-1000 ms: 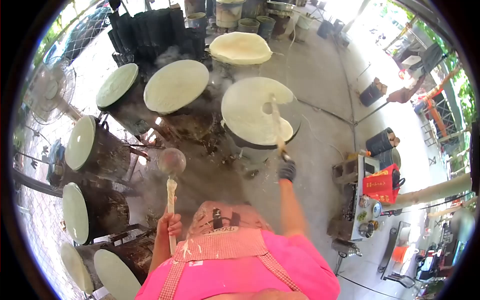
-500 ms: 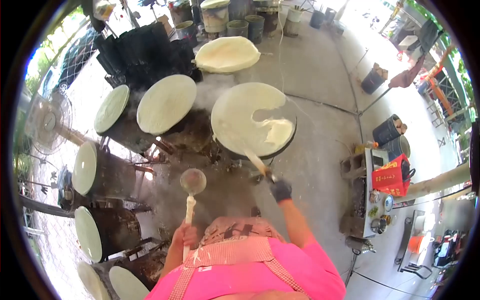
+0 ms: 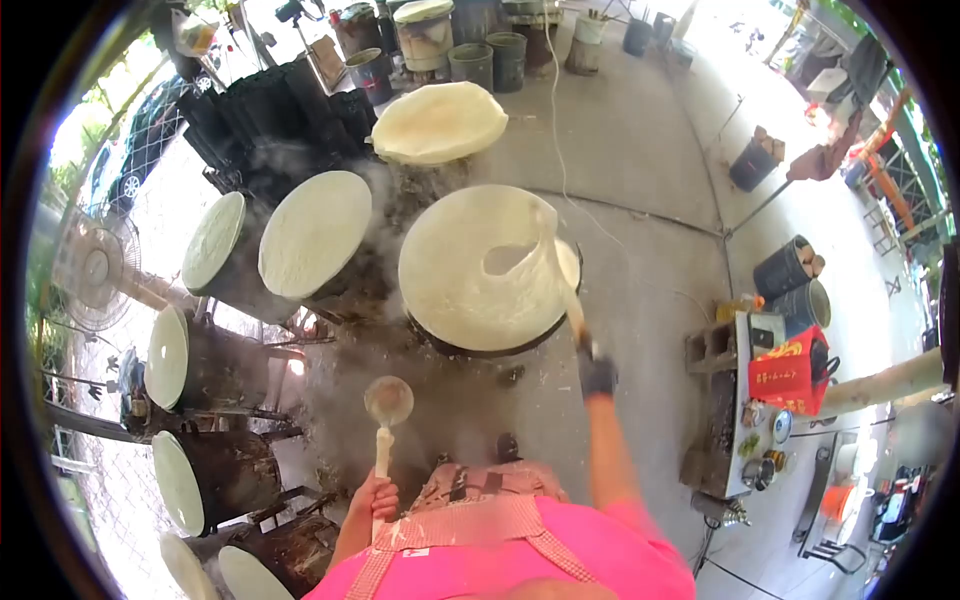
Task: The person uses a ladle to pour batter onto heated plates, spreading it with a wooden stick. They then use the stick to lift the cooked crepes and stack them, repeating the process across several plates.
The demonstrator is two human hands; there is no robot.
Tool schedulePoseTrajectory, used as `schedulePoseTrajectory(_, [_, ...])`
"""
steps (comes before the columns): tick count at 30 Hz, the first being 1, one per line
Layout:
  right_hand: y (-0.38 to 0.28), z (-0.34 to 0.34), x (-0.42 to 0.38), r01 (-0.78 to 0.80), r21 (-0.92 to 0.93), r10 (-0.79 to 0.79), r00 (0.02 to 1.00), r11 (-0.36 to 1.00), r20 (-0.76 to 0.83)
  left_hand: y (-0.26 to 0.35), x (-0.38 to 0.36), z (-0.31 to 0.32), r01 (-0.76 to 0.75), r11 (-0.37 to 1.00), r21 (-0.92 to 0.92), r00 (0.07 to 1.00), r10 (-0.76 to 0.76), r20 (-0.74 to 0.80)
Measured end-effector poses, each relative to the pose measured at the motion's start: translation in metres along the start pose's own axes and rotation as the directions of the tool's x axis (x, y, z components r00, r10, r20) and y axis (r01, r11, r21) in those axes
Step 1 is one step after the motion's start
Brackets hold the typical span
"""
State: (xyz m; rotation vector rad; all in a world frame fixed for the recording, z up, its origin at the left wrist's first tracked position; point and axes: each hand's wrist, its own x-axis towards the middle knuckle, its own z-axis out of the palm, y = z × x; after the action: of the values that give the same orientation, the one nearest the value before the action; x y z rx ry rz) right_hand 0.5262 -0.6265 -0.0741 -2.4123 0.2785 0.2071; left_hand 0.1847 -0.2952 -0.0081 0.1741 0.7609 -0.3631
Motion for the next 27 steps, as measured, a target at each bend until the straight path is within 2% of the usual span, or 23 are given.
schedulePoseTrajectory(2, [-0.033, 0.022, 0.095, 0.045, -0.01, -0.046, 0.988, 0.999, -0.148, -0.005, 0.007, 0.015, -0.023, 1.0, -0.019, 0.992, 0.021, -0.123])
schedulePoseTrajectory(3, [-0.047, 0.03, 0.14, 0.081, -0.07, -0.088, 0.99, 0.994, -0.11, -0.014, 0.006, 0.016, -0.031, 0.999, -0.017, 0.995, 0.029, -0.091])
schedulePoseTrajectory(5, [-0.071, 0.009, 0.149, 0.269, 0.128, -0.262, 0.962, 0.954, -0.074, -0.01, -0.005, 0.016, -0.057, 0.998, 0.023, 0.998, 0.058, -0.031])
schedulePoseTrajectory(6, [-0.073, -0.008, 0.13, -0.092, 0.21, 0.071, 0.992, 0.973, 0.105, -0.012, -0.011, 0.012, -0.087, 0.995, 0.044, 0.996, 0.087, 0.002])
schedulePoseTrajectory(7, [-0.029, 0.034, 0.142, 0.076, 0.638, -0.125, 0.992, 0.766, 0.032, -0.012, -0.014, 0.011, -0.072, 0.996, 0.056, 0.997, 0.074, -0.033])
schedulePoseTrajectory(9, [-0.027, 0.071, 0.088, 0.091, 0.382, -0.099, 0.995, 0.92, 0.0, -0.006, -0.011, -0.01, -0.052, 0.998, 0.025, 0.998, 0.053, -0.018])
schedulePoseTrajectory(10, [-0.018, 0.102, 0.081, 0.204, 0.02, -0.204, 0.979, 0.979, -0.011, 0.004, -0.005, -0.016, -0.01, 0.997, -0.073, 0.998, 0.006, -0.055])
schedulePoseTrajectory(11, [0.007, 0.124, 0.08, 0.404, -0.046, -0.406, 0.91, 0.914, -0.084, 0.012, 0.002, -0.019, 0.032, 0.983, -0.183, 0.994, -0.05, -0.096])
schedulePoseTrajectory(12, [0.032, 0.147, 0.079, 0.578, -0.154, -0.598, 0.786, 0.801, -0.156, 0.013, 0.0, -0.021, 0.062, 0.952, -0.3, 0.983, -0.11, -0.145])
schedulePoseTrajectory(13, [0.031, 0.146, 0.062, 0.692, -0.283, -0.747, 0.628, 0.664, -0.217, 0.017, -0.005, -0.014, 0.027, 0.962, -0.273, 0.981, -0.078, -0.18])
schedulePoseTrajectory(14, [0.039, 0.117, 0.066, 0.544, -0.024, -0.543, 0.833, 0.839, -0.106, 0.018, -0.016, -0.016, -0.017, 0.986, -0.168, 0.996, 0.002, -0.09])
schedulePoseTrajectory(15, [0.018, 0.066, 0.049, 0.222, 0.299, -0.249, 0.967, 0.928, 0.054, 0.02, -0.025, -0.016, -0.072, 0.996, -0.062, 0.997, 0.073, 0.015])
schedulePoseTrajectory(16, [0.014, 0.057, 0.038, -0.063, 0.515, -0.03, 0.985, 0.855, 0.17, 0.022, -0.029, -0.017, -0.097, 0.993, -0.074, 0.995, 0.097, 0.007])
schedulePoseTrajectory(17, [0.015, 0.066, 0.023, -0.273, 0.661, 0.129, 0.957, 0.699, 0.259, 0.023, -0.035, -0.018, -0.115, 0.99, -0.085, 0.993, 0.115, -0.007])
schedulePoseTrajectory(18, [0.013, 0.082, 0.005, -0.373, 0.741, 0.215, 0.928, 0.559, 0.305, 0.025, -0.036, -0.017, -0.129, 0.987, -0.094, 0.992, 0.128, -0.014])
schedulePoseTrajectory(19, [0.023, 0.105, -0.003, -0.295, 0.813, 0.128, 0.955, 0.502, 0.267, 0.03, -0.031, -0.02, -0.098, 0.982, -0.162, 0.995, 0.096, -0.015])
schedulePoseTrajectory(22, [-0.013, 0.095, -0.056, -0.241, 0.52, 0.074, 0.944, 0.82, 0.321, 0.04, -0.022, -0.028, -0.002, 0.938, -0.347, 1.0, -0.002, -0.01])
schedulePoseTrajectory(24, [0.061, 0.136, -0.001, -0.011, 0.764, -0.112, 0.988, 0.645, 0.109, 0.04, -0.024, -0.043, 0.025, 0.935, -0.354, 1.0, -0.026, 0.001])
schedulePoseTrajectory(25, [0.071, 0.129, 0.029, 0.072, 0.726, -0.114, 0.993, 0.684, 0.009, 0.045, -0.022, -0.047, 0.035, 0.938, -0.345, 0.999, -0.031, 0.018])
schedulePoseTrajectory(26, [0.08, 0.12, 0.059, 0.145, 0.674, -0.114, 0.989, 0.725, -0.09, 0.048, -0.022, -0.043, 0.042, 0.935, -0.352, 0.996, -0.069, -0.064])
schedulePoseTrajectory(27, [0.06, 0.097, 0.073, 0.139, 0.451, -0.086, 0.987, 0.882, -0.136, 0.045, -0.025, -0.026, 0.022, 0.936, -0.35, 0.997, -0.045, -0.058])
